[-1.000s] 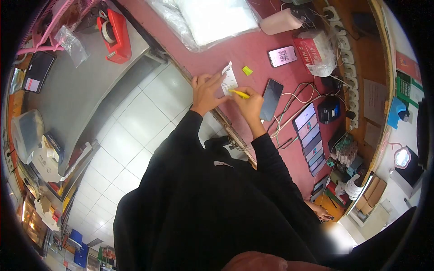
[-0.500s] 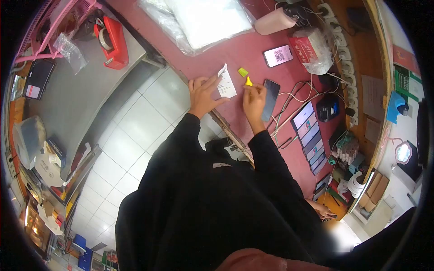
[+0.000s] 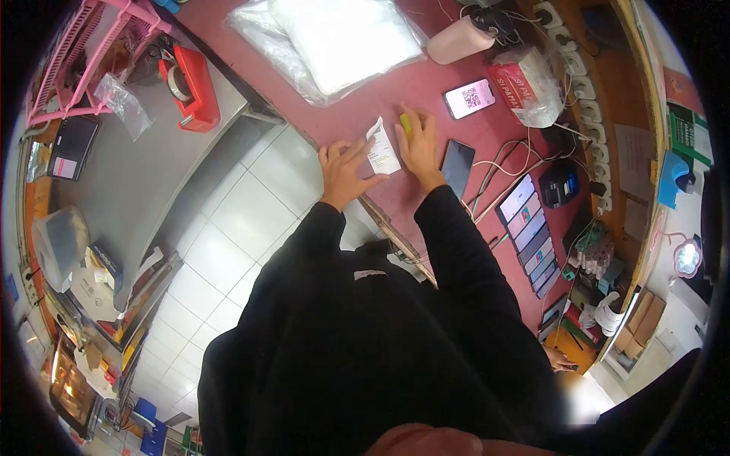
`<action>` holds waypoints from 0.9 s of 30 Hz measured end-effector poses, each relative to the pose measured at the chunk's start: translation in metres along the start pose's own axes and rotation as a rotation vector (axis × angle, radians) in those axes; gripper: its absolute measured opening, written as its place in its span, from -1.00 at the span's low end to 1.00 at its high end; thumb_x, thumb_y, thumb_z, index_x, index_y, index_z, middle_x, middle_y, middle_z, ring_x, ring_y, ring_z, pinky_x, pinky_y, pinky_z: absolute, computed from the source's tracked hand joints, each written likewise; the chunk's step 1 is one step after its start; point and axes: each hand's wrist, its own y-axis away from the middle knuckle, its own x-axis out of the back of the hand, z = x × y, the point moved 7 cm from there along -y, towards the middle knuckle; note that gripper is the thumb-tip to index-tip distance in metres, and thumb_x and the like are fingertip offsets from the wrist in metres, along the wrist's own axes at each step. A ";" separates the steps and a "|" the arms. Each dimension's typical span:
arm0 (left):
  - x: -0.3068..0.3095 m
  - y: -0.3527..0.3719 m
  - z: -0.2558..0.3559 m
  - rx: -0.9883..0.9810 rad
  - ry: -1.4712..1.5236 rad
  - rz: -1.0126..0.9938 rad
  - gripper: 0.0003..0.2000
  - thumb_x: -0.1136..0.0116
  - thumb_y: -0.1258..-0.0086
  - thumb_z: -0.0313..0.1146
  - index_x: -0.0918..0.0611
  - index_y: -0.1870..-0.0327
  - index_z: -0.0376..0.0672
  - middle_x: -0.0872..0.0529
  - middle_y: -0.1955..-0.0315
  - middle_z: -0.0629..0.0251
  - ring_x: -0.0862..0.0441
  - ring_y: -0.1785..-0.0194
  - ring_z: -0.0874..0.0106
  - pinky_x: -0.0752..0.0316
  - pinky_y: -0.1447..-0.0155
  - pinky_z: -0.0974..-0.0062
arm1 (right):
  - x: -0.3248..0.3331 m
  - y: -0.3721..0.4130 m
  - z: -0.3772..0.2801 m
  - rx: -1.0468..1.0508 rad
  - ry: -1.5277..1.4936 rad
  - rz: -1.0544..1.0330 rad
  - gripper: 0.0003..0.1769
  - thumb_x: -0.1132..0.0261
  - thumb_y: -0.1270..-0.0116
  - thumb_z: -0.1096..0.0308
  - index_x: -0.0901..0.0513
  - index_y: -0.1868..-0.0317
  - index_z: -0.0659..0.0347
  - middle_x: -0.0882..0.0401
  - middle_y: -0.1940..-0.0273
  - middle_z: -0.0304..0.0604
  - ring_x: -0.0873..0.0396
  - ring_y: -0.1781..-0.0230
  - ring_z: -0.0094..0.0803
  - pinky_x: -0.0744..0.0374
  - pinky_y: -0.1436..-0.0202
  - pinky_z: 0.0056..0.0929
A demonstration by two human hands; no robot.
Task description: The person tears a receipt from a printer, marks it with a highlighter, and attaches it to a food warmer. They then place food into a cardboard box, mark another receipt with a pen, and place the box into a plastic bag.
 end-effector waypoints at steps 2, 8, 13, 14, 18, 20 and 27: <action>0.001 -0.001 0.001 -0.004 -0.002 0.002 -0.26 -0.45 0.12 0.22 -0.67 -0.16 0.07 -0.68 -0.11 0.38 -0.42 -0.10 0.30 -0.06 -0.29 0.14 | -0.009 0.001 0.007 -0.064 -0.016 -0.060 -0.62 -0.27 -0.34 0.30 -0.57 -0.15 0.17 -0.44 -0.04 0.07 -0.50 0.05 -0.01 -0.45 -0.06 -0.12; 0.002 -0.002 0.003 -0.018 0.001 0.010 -0.26 -0.47 0.12 0.20 -0.67 -0.15 0.05 -0.69 -0.08 0.36 -0.43 -0.09 0.31 -0.06 -0.28 0.16 | -0.007 0.009 0.010 -0.098 -0.059 0.072 -0.74 -0.29 -0.31 0.27 -0.64 0.00 0.08 -0.50 0.10 -0.03 -0.50 0.14 -0.09 -0.44 0.01 -0.14; 0.002 -0.002 0.006 -0.038 -0.016 0.005 -0.25 -0.47 0.13 0.19 -0.66 -0.16 0.03 -0.68 -0.08 0.35 -0.43 -0.08 0.30 -0.08 -0.25 0.18 | -0.001 0.009 -0.004 -0.058 0.062 0.031 -0.72 -0.33 -0.25 0.22 -0.64 0.03 0.01 -0.51 0.14 -0.11 -0.50 0.18 -0.13 -0.41 0.06 -0.11; 0.003 -0.003 0.007 -0.044 -0.025 0.006 -0.25 -0.47 0.13 0.20 -0.66 -0.16 0.03 -0.68 -0.08 0.35 -0.43 -0.08 0.30 -0.08 -0.24 0.18 | -0.003 0.009 -0.001 -0.073 0.071 0.024 -0.71 -0.34 -0.24 0.22 -0.64 0.03 0.01 -0.51 0.15 -0.11 -0.50 0.18 -0.13 -0.41 0.07 -0.11; 0.001 -0.002 0.007 -0.067 -0.051 0.006 -0.24 -0.48 0.13 0.20 -0.66 -0.15 0.00 -0.68 -0.08 0.36 -0.43 -0.09 0.30 -0.09 -0.23 0.18 | 0.001 0.016 0.001 -0.138 0.092 0.042 -0.70 -0.34 -0.23 0.23 -0.62 0.02 0.02 -0.51 0.14 -0.10 -0.51 0.16 -0.11 -0.43 0.06 -0.10; 0.003 -0.001 0.009 -0.090 -0.063 0.036 -0.24 -0.48 0.13 0.19 -0.66 -0.16 0.00 -0.69 -0.06 0.37 -0.43 -0.07 0.30 -0.10 -0.23 0.17 | -0.006 0.029 0.001 -0.083 -0.002 0.021 -0.69 -0.33 -0.25 0.21 -0.61 0.01 0.02 -0.51 0.14 -0.09 -0.51 0.13 -0.08 -0.45 0.04 -0.09; -0.005 0.002 0.016 -0.211 -0.118 0.052 -0.24 -0.47 0.08 0.17 -0.64 -0.20 -0.02 -0.69 -0.07 0.42 -0.41 -0.06 0.32 -0.19 -0.22 0.18 | 0.042 0.056 -0.029 -0.140 -0.098 0.067 -0.51 -0.30 -0.27 0.11 -0.53 -0.19 0.04 -0.45 -0.03 0.01 -0.41 -0.10 -0.04 -0.36 -0.16 -0.08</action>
